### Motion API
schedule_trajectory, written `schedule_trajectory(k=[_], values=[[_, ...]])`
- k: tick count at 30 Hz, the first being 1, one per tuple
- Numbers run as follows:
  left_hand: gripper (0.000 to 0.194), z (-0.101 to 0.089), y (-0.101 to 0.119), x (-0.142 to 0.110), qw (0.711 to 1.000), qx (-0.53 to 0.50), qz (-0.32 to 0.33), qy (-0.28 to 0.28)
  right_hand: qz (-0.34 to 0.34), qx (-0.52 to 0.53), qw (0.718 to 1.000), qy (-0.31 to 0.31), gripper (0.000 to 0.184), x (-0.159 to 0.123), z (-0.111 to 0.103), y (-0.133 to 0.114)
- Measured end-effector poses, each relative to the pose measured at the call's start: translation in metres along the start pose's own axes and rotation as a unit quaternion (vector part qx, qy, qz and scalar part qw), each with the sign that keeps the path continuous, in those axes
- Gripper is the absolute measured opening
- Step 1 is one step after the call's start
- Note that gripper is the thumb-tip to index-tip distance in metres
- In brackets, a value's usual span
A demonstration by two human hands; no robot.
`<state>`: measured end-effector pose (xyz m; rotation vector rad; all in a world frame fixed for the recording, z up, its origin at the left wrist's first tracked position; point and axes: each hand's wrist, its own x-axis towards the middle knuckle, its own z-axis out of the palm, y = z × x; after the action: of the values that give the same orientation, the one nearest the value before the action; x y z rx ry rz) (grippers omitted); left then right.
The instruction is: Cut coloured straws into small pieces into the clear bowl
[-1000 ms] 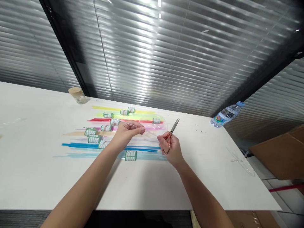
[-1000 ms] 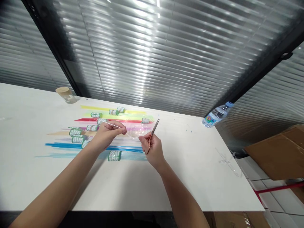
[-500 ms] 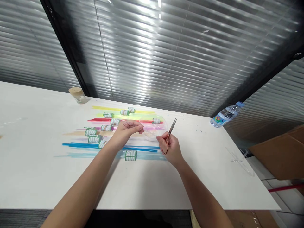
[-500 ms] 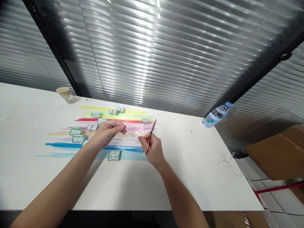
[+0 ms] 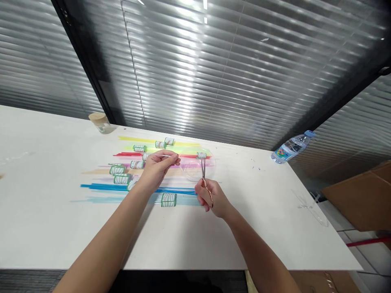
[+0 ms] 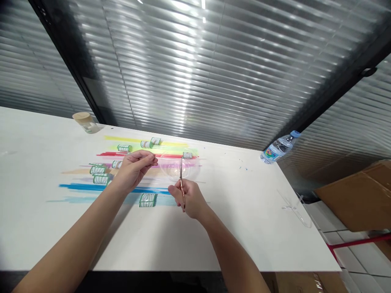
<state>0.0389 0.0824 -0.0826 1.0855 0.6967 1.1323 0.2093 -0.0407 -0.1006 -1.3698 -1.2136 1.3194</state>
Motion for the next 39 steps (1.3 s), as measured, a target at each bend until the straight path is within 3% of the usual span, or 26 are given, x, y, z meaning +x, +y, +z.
schedule_trajectory(k=[6,10,39], values=[[0.018,0.0007,-0.0058,-0.0038,0.993,0.083,0.016,-0.087,0.003,0.007,1.0,0.03,0.048,0.0028,-0.0017,0.0046],[0.019,-0.0008,-0.0069,-0.0044,0.986,0.123,0.018,-0.111,0.014,0.006,0.999,0.052,0.05,0.0035,-0.0016,0.005],[0.019,-0.0036,-0.0061,-0.003,0.984,0.117,0.003,-0.131,0.025,0.019,0.998,0.054,0.055,0.0024,-0.0026,-0.001]])
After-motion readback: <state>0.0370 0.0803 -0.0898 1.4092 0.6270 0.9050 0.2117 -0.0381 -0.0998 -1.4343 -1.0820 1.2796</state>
